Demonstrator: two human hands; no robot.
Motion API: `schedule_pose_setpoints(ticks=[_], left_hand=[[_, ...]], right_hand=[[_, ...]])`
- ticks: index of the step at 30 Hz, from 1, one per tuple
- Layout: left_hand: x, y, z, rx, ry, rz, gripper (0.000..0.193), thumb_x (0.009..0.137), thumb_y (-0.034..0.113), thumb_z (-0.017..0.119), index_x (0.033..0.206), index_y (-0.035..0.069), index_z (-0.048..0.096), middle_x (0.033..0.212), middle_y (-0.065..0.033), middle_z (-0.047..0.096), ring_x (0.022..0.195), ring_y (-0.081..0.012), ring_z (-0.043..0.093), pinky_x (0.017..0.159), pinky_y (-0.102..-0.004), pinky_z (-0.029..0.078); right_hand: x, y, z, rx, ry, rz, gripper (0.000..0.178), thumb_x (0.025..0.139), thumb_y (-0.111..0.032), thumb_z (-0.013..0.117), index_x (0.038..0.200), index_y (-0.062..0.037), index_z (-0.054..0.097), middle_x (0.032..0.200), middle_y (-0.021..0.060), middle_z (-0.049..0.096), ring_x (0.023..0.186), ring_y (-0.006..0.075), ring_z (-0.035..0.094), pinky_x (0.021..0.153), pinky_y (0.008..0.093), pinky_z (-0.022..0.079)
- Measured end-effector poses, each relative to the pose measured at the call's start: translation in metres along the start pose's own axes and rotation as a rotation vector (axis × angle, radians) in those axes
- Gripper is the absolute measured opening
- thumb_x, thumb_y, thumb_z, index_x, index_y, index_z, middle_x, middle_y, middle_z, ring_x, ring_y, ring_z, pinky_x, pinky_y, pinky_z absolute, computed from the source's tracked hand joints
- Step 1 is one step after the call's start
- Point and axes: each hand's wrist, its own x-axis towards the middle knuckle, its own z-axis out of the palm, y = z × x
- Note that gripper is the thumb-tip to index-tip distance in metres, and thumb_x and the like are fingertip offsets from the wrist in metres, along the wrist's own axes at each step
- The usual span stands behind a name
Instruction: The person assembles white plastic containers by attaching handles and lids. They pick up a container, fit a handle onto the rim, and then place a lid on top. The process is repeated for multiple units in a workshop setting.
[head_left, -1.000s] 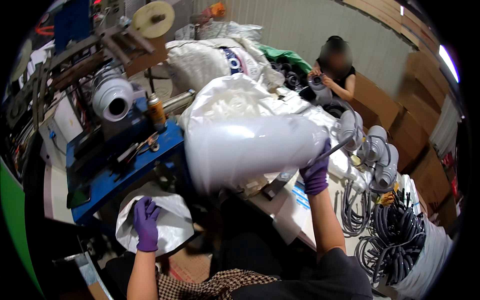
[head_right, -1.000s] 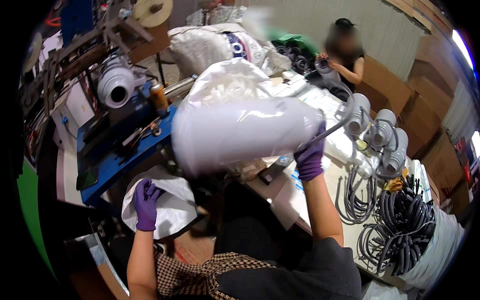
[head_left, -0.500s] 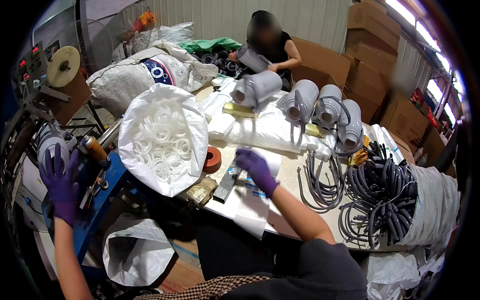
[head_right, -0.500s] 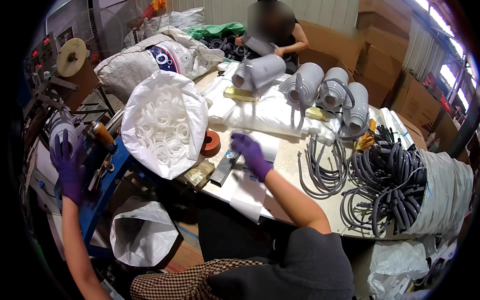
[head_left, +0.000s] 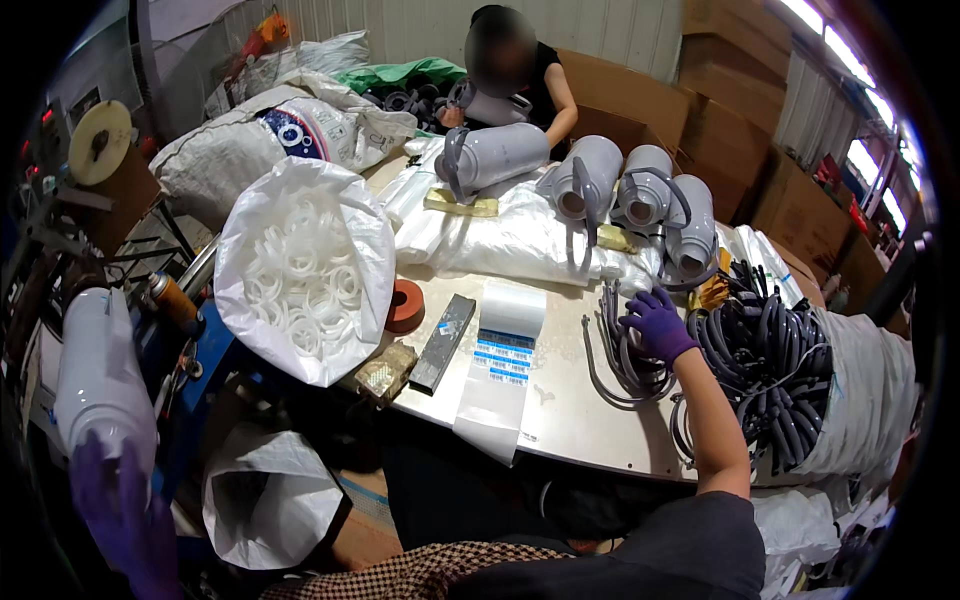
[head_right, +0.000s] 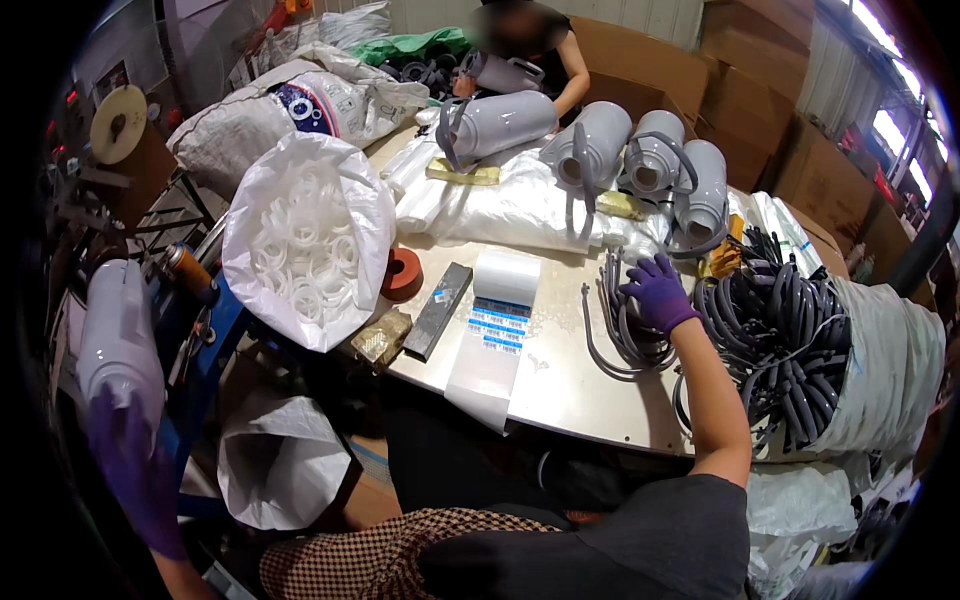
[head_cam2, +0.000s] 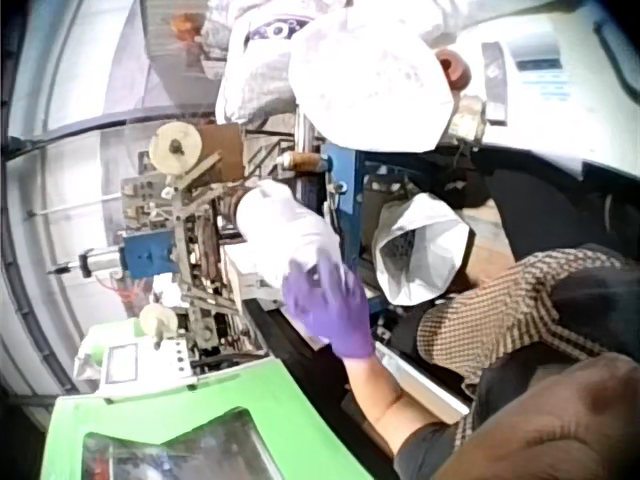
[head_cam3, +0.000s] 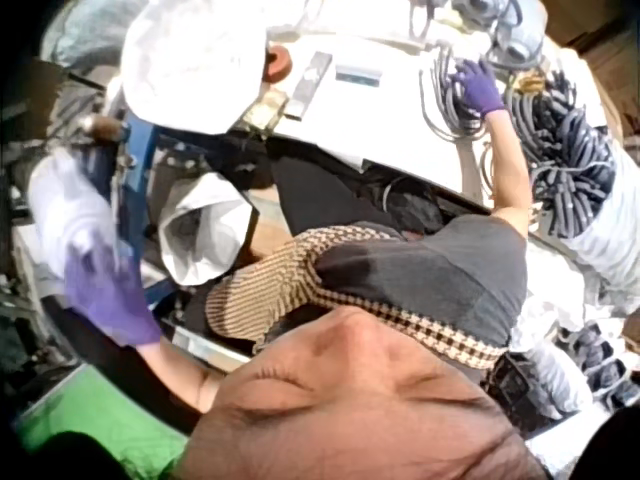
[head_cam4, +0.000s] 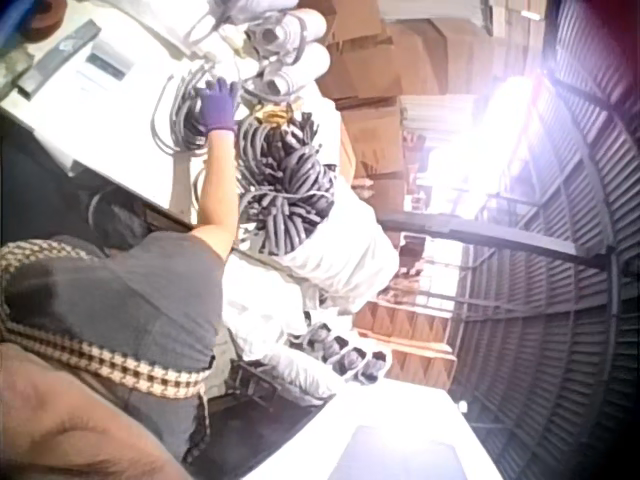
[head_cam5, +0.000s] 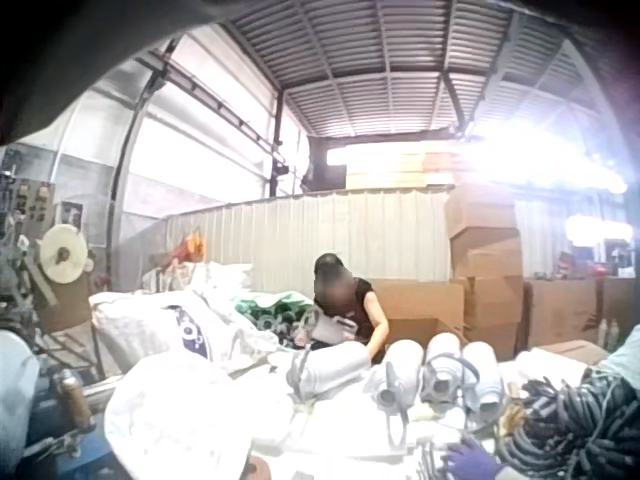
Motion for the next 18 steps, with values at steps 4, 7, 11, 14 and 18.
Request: schedule_pose_setpoints(ticks=[4, 7, 11, 14, 18], left_hand=[[-0.010, -0.036, -0.058, -0.375, 0.147, -0.344, 0.045, 0.098, 0.016, 0.061, 0.139, -0.002, 0.057, 0.155, -0.0230, 0.046, 0.141, -0.0394, 0.047, 0.113, -0.0504, 0.041], [0.001, -0.053, -0.023, -0.719, 0.125, -0.724, 0.024, 0.096, 0.012, 0.068, 0.114, -0.004, 0.073, 0.137, -0.0182, 0.063, 0.120, -0.0251, 0.063, 0.100, -0.0361, 0.050], [-0.035, -0.020, 0.041, -0.943, -0.195, -0.527, 0.025, 0.092, 0.025, 0.077, 0.102, 0.002, 0.079, 0.085, -0.0087, 0.074, 0.074, -0.0137, 0.066, 0.073, -0.0321, 0.053], [-0.030, 0.037, 0.072, -1.079, -0.502, -0.920, 0.047, 0.092, 0.045, 0.076, 0.085, -0.002, 0.077, 0.072, -0.0063, 0.067, 0.065, -0.0111, 0.055, 0.063, -0.0309, 0.047], [-0.110, 0.072, 0.160, -1.324, -0.096, -0.763, 0.035, 0.102, 0.031, 0.066, 0.122, 0.002, 0.068, 0.095, -0.0097, 0.068, 0.087, -0.0200, 0.062, 0.082, -0.0328, 0.050]], right_hand=[[0.023, 0.038, 0.045, 0.126, -0.083, -0.074, 0.030, 0.071, -0.023, 0.080, 0.099, -0.0206, 0.072, 0.107, 0.0039, 0.070, 0.119, 0.0274, 0.062, 0.117, 0.0533, 0.033], [0.006, 0.105, 0.089, 0.037, 0.089, 0.213, 0.009, 0.080, -0.015, 0.073, 0.084, -0.0101, 0.068, 0.082, 0.0175, 0.064, 0.083, 0.0398, 0.064, 0.073, 0.0497, 0.050], [0.004, 0.233, 0.100, -0.142, 0.505, 0.377, 0.023, 0.100, -0.015, 0.054, 0.117, -0.0045, 0.066, 0.095, 0.0136, 0.066, 0.078, 0.0291, 0.063, 0.072, 0.0425, 0.053], [0.031, 0.181, 0.105, 0.300, 0.566, 0.606, 0.025, 0.101, -0.015, 0.054, 0.123, -0.0050, 0.062, 0.092, 0.0095, 0.062, 0.077, 0.0232, 0.060, 0.071, 0.0375, 0.052], [0.084, 0.088, 0.068, 1.232, 0.839, 0.586, 0.029, 0.102, -0.016, 0.054, 0.130, -0.0057, 0.057, 0.089, 0.0041, 0.056, 0.075, 0.0153, 0.055, 0.069, 0.0307, 0.050]])
